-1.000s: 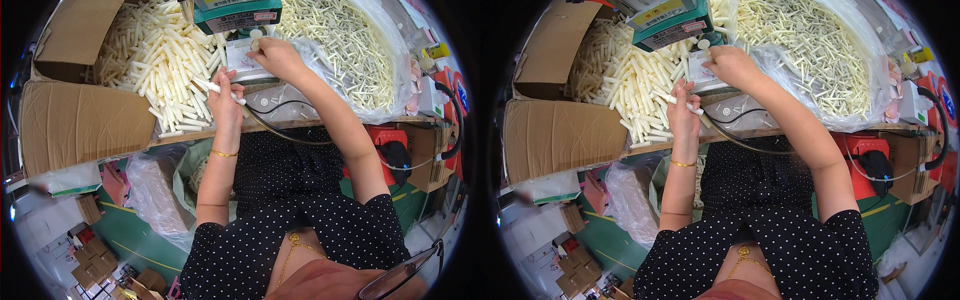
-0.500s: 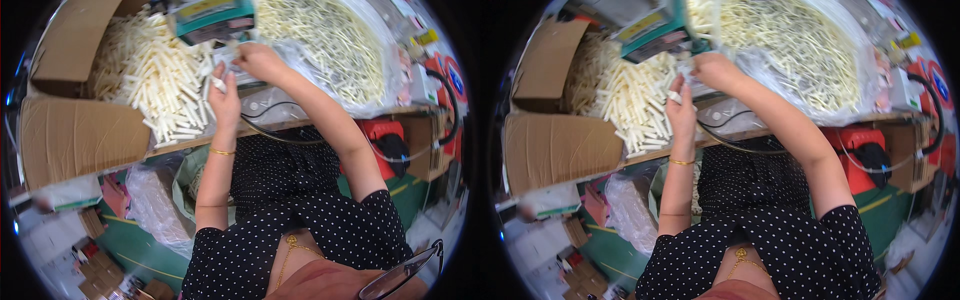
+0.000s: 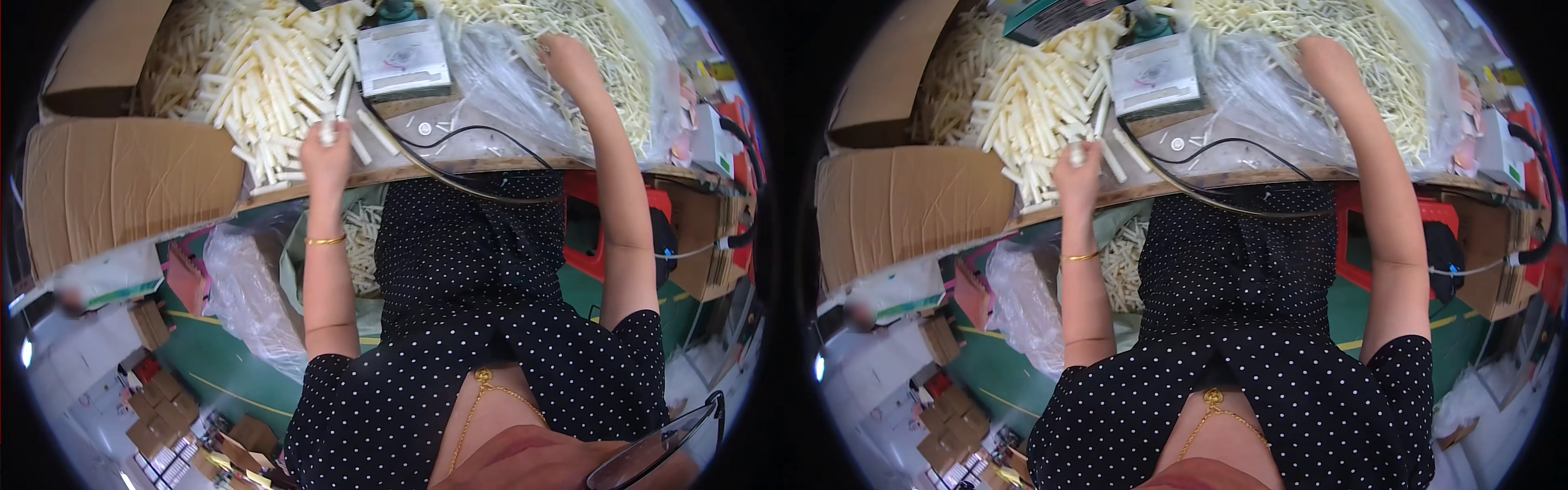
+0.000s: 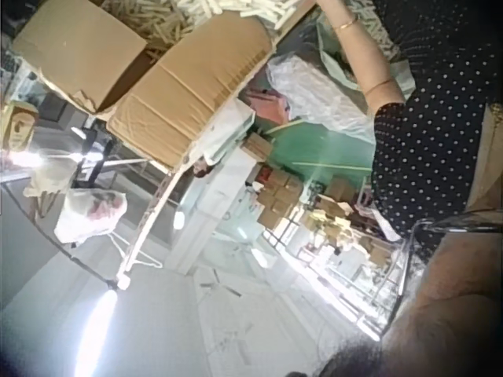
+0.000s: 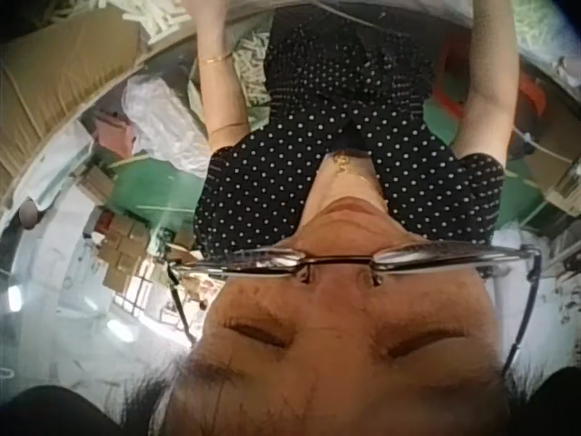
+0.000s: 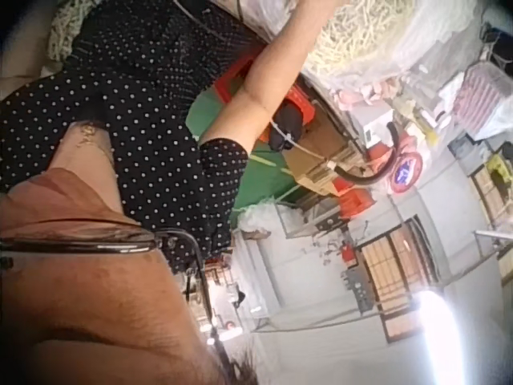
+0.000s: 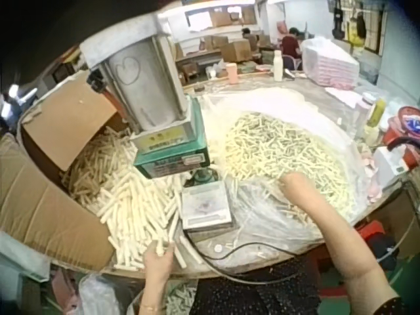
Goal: Assemble small plastic sprayer components using a press machine at a workstation.
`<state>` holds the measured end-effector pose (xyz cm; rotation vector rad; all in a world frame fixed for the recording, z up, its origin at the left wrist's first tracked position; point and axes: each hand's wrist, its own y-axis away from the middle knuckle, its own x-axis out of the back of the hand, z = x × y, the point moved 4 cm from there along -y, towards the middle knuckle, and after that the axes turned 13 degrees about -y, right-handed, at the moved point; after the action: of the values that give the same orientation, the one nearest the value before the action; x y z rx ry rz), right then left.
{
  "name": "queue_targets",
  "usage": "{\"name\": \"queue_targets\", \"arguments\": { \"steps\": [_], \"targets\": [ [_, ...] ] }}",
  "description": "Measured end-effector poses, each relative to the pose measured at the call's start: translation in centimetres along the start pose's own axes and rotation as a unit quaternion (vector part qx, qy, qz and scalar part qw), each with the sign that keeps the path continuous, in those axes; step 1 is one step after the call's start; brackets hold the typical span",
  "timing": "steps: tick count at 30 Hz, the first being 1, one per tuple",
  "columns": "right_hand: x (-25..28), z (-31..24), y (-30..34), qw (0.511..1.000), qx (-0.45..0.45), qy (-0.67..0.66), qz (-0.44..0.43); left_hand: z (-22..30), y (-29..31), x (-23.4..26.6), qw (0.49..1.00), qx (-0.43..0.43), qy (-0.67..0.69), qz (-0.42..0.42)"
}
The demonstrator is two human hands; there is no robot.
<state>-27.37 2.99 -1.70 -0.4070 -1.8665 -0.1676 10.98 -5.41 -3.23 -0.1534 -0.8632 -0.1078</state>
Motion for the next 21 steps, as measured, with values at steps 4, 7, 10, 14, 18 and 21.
{"name": "queue_targets", "arguments": {
  "steps": [4, 7, 10, 14, 18, 21],
  "targets": [
    [-2.2, -0.9, -0.7, 0.992, -0.045, 0.104, -0.06, 1.7, 1.2, -2.2, 0.985, 0.002, -0.166, -0.044],
    [-2.2, -0.6, -1.0, 0.994, -0.042, 0.087, -0.06, 2.7, 1.1, -2.4, 0.966, -0.018, -0.253, -0.05],
    [-2.1, -1.1, -0.5, 0.998, -0.007, 0.057, -0.028, 2.2, 0.7, -1.9, 0.962, 0.006, -0.258, -0.092],
    [-1.5, 0.9, 0.5, 0.999, -0.037, -0.007, 0.022, -0.4, -0.3, -1.4, 0.997, 0.044, 0.004, -0.064],
    [-1.3, 2.1, 1.1, 0.998, -0.003, -0.036, 0.06, 2.2, 0.2, 0.2, 0.92, 0.094, 0.363, -0.117],
    [-0.2, 2.1, 1.3, 0.991, 0.055, -0.019, 0.119, 4.8, 0.8, -1.1, 0.87, 0.076, 0.45, -0.185]
  ]
}}
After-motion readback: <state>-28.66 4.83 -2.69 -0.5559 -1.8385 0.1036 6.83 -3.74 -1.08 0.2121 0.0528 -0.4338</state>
